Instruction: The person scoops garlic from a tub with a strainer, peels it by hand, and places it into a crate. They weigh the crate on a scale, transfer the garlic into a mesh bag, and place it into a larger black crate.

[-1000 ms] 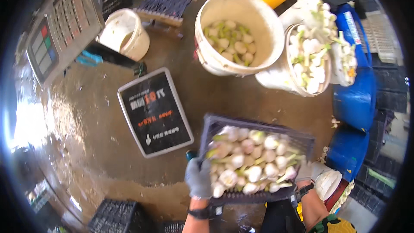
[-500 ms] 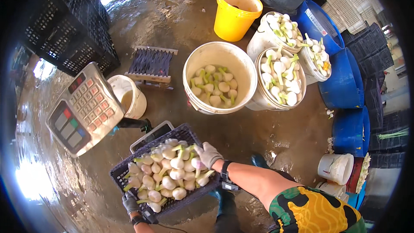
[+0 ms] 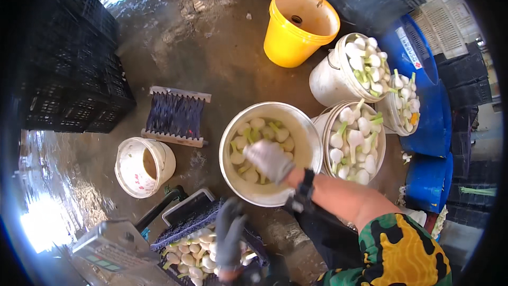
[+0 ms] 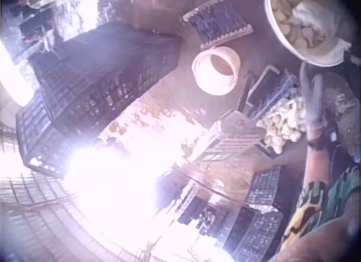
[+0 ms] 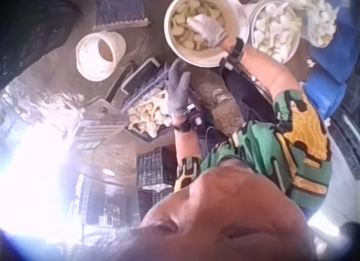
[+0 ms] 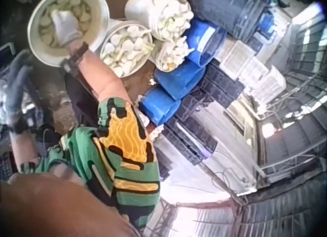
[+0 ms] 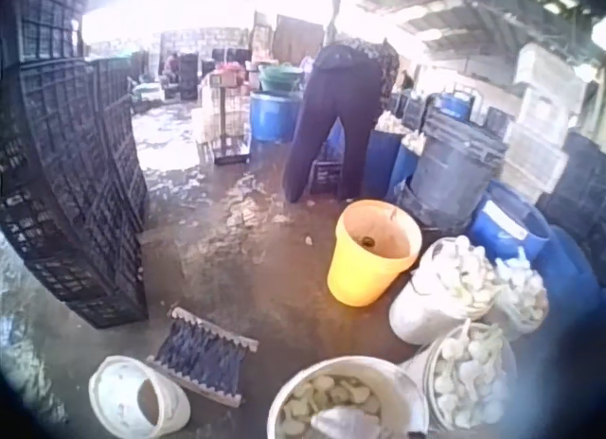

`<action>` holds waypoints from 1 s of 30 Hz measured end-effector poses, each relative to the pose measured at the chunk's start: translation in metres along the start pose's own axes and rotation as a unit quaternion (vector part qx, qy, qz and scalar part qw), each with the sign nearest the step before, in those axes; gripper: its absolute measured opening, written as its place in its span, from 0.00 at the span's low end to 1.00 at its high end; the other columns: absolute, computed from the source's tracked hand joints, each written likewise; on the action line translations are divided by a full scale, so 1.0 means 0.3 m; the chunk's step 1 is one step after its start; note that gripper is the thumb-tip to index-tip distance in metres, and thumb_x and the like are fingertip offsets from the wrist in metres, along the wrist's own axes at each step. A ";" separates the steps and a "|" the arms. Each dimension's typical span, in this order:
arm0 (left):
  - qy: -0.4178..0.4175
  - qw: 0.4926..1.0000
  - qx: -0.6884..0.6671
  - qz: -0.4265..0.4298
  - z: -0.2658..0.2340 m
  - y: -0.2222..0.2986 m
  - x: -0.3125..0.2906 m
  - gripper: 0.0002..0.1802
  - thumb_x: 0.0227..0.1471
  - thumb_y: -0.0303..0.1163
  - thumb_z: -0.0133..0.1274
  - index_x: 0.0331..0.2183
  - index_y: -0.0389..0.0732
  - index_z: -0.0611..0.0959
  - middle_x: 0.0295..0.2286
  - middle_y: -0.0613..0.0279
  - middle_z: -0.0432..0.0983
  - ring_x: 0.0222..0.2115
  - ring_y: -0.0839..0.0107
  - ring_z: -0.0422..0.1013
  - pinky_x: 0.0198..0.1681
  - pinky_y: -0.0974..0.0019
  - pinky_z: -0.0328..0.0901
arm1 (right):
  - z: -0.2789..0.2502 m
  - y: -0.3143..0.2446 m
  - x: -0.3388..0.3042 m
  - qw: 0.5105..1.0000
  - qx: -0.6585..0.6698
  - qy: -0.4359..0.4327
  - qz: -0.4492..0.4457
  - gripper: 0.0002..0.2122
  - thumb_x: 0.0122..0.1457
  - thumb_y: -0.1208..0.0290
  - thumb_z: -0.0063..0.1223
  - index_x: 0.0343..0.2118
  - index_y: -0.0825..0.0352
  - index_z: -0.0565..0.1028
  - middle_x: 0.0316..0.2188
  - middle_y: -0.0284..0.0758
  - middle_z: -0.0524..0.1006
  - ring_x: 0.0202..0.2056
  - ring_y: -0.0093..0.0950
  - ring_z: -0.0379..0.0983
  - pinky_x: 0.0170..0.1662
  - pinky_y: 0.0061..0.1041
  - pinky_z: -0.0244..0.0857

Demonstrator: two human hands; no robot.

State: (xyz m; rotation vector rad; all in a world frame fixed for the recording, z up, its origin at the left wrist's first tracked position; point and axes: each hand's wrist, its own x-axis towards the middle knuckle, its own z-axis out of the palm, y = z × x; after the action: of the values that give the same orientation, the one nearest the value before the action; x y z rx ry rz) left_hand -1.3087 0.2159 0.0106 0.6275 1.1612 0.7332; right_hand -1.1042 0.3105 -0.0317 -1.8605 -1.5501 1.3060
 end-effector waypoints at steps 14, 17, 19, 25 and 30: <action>0.017 0.714 0.698 -0.054 -0.016 -0.928 1.246 0.25 0.57 0.46 0.41 0.57 0.62 0.64 0.45 0.41 0.69 0.48 0.49 0.66 0.51 0.43 0.54 | 0.128 0.914 0.324 0.979 0.168 0.029 0.107 0.19 0.58 0.65 0.46 0.52 0.64 0.66 0.50 0.36 0.68 0.52 0.31 0.62 0.55 0.28 0.57; -0.031 0.725 0.688 -0.014 0.163 -0.835 1.215 0.24 0.57 0.46 0.40 0.56 0.63 0.65 0.45 0.42 0.69 0.47 0.49 0.66 0.52 0.43 0.53 | 0.108 1.012 0.333 0.994 -0.010 -0.076 0.075 0.19 0.62 0.61 0.42 0.54 0.63 0.65 0.52 0.31 0.67 0.51 0.26 0.61 0.52 0.26 0.60; -0.036 0.727 0.686 -0.015 0.147 -0.772 1.131 0.24 0.56 0.45 0.40 0.56 0.64 0.66 0.45 0.43 0.69 0.47 0.49 0.66 0.53 0.43 0.52 | 0.128 0.828 0.355 0.953 0.235 -0.038 0.186 0.19 0.58 0.63 0.47 0.51 0.64 0.67 0.49 0.34 0.69 0.50 0.30 0.64 0.53 0.29 0.60; 0.018 0.725 0.686 0.057 0.176 -0.610 0.914 0.23 0.54 0.47 0.43 0.52 0.60 0.70 0.45 0.47 0.71 0.46 0.49 0.67 0.55 0.49 0.52 | 0.057 0.667 0.267 0.993 0.082 -0.040 0.073 0.18 0.54 0.64 0.52 0.49 0.60 0.70 0.48 0.40 0.71 0.52 0.35 0.65 0.57 0.29 0.57; 0.173 0.944 0.260 -0.106 0.419 -0.390 0.807 0.28 0.44 0.53 0.55 0.38 0.40 0.80 0.46 0.42 0.68 0.46 0.44 0.65 0.51 0.57 0.59 | -0.055 0.788 0.129 0.978 0.201 -0.008 0.062 0.23 0.49 0.71 0.56 0.51 0.57 0.71 0.54 0.43 0.66 0.55 0.36 0.64 0.59 0.30 0.55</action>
State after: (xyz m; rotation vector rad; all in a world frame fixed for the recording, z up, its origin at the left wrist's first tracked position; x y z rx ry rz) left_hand -1.1126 0.3258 -0.1835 0.8135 1.7467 0.3525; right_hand -0.9616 0.2759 -0.2218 -1.7073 -1.0872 1.5577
